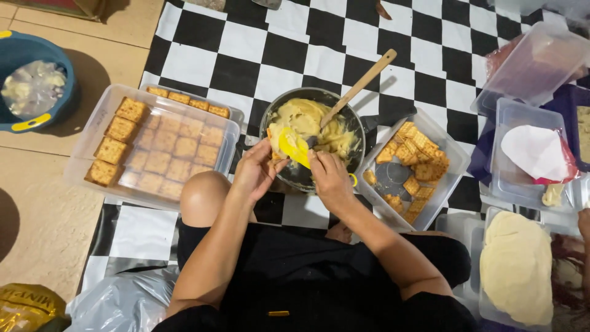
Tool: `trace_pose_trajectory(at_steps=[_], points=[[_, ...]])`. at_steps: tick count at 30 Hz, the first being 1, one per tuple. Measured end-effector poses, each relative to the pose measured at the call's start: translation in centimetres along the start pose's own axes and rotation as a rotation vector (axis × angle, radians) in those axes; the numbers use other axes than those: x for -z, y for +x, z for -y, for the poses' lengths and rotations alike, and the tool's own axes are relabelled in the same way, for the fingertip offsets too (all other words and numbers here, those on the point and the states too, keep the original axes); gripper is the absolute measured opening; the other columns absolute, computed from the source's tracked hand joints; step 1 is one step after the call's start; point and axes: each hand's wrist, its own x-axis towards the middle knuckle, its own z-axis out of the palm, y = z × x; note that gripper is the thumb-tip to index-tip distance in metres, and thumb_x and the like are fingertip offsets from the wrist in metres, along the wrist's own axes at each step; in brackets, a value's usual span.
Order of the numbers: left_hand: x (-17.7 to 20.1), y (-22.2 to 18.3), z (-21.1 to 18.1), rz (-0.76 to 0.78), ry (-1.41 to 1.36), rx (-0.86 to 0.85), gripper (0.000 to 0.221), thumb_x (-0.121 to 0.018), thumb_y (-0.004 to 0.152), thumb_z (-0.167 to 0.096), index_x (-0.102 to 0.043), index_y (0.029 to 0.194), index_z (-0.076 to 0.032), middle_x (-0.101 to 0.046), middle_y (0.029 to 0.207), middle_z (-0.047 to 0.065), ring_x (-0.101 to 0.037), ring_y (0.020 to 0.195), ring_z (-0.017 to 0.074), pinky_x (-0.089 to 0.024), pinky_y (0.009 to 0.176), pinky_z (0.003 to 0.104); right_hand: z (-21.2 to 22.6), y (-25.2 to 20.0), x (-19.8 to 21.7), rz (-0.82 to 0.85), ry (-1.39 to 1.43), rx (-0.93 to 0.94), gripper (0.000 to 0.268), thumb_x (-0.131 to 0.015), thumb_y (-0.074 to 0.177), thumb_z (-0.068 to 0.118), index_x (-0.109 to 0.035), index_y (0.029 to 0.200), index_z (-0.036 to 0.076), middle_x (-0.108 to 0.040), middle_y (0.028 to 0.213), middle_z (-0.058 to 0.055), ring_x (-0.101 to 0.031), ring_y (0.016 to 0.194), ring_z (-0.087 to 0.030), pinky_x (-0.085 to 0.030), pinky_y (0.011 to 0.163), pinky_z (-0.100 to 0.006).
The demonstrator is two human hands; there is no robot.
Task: A person is manually spreading a yellow cream filling onto square crackers and stacking them neatly into plastic storage containers.
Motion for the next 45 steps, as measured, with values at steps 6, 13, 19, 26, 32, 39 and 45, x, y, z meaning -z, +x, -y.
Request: trace_pose_trajectory(at_steps=[6, 13, 19, 26, 32, 39, 45], points=[[1.9, 1.0, -0.2, 0.024, 0.029, 0.004, 0.039, -0.045, 0.108, -0.012, -0.051, 0.142, 0.008, -0.055, 0.137, 0.039, -0.060, 0.119, 0.0505, -0.049, 0.102, 0.060, -3.1, 1.8, 2.7, 0.067, -0.278, 0.136, 0.013, -0.062, 0.101, 0.012, -0.069, 0.111, 0.009, -0.059, 0.095, -0.009, -0.059, 0.082, -0.028, -0.042, 0.065, -0.038], [-1.7, -1.7, -2.1, 0.100, -0.006, 0.024, 0.042, -0.046, 0.107, -0.011, -0.048, 0.144, 0.009, -0.057, 0.136, 0.036, -0.060, 0.120, 0.0474, -0.047, 0.103, 0.058, -2.4, 4.6, 5.6, -0.018, -0.334, 0.225, 0.002, -0.067, 0.099, 0.008, -0.068, 0.101, 0.007, -0.062, 0.091, -0.011, -0.063, 0.080, -0.029, -0.047, 0.070, -0.038], [-0.8, -1.4, -1.9, 0.105, -0.003, 0.047, 0.043, -0.045, 0.107, -0.011, -0.047, 0.145, 0.009, -0.056, 0.137, 0.037, -0.059, 0.120, 0.0478, -0.047, 0.104, 0.059, -2.2, 4.4, 5.4, 0.101, -0.135, 0.055, 0.010, -0.060, 0.104, 0.015, -0.066, 0.104, 0.007, -0.064, 0.092, -0.008, -0.065, 0.083, -0.029, -0.046, 0.071, -0.037], [0.6, -1.3, -1.9, 0.094, -0.018, -0.017, 0.041, -0.047, 0.106, -0.012, -0.050, 0.141, 0.009, -0.058, 0.135, 0.035, -0.061, 0.118, 0.0459, -0.051, 0.102, 0.057, -1.9, 4.2, 4.5, 0.014, 0.238, -0.259, 0.010, -0.060, 0.105, 0.010, -0.068, 0.105, 0.003, -0.067, 0.087, -0.012, -0.064, 0.074, -0.032, -0.046, 0.067, -0.040], [-0.2, -3.0, -3.5, 0.045, 0.015, -0.137, 0.041, -0.050, 0.106, -0.018, -0.050, 0.141, 0.005, -0.061, 0.136, 0.029, -0.063, 0.121, 0.0414, -0.055, 0.104, 0.053, -7.1, -1.5, -3.1, 0.388, 0.465, -0.772, 0.025, -0.052, 0.109, 0.021, -0.061, 0.111, -0.003, -0.069, 0.083, -0.022, -0.065, 0.079, -0.038, -0.049, 0.075, -0.049], [1.6, -2.1, -3.9, -0.001, 0.077, -0.217, 0.036, -0.050, 0.107, -0.025, -0.047, 0.133, -0.001, -0.064, 0.133, 0.025, -0.066, 0.120, 0.0386, -0.057, 0.102, 0.051, -9.3, -8.9, -14.0, 0.845, -0.076, -0.619, 0.036, -0.053, 0.108, 0.022, -0.062, 0.116, -0.011, -0.073, 0.080, -0.022, -0.075, 0.075, -0.040, -0.059, 0.068, -0.049], [0.4, -2.8, -4.8, -0.054, 0.062, -0.185, 0.033, -0.048, 0.107, -0.026, -0.050, 0.130, -0.003, -0.068, 0.126, 0.023, -0.071, 0.113, 0.0350, -0.060, 0.098, 0.050, -12.1, -12.1, -20.1, 0.933, -0.002, -0.587, 0.039, -0.053, 0.107, 0.020, -0.055, 0.125, -0.015, -0.072, 0.077, -0.023, -0.074, 0.072, -0.038, -0.059, 0.063, -0.053]])
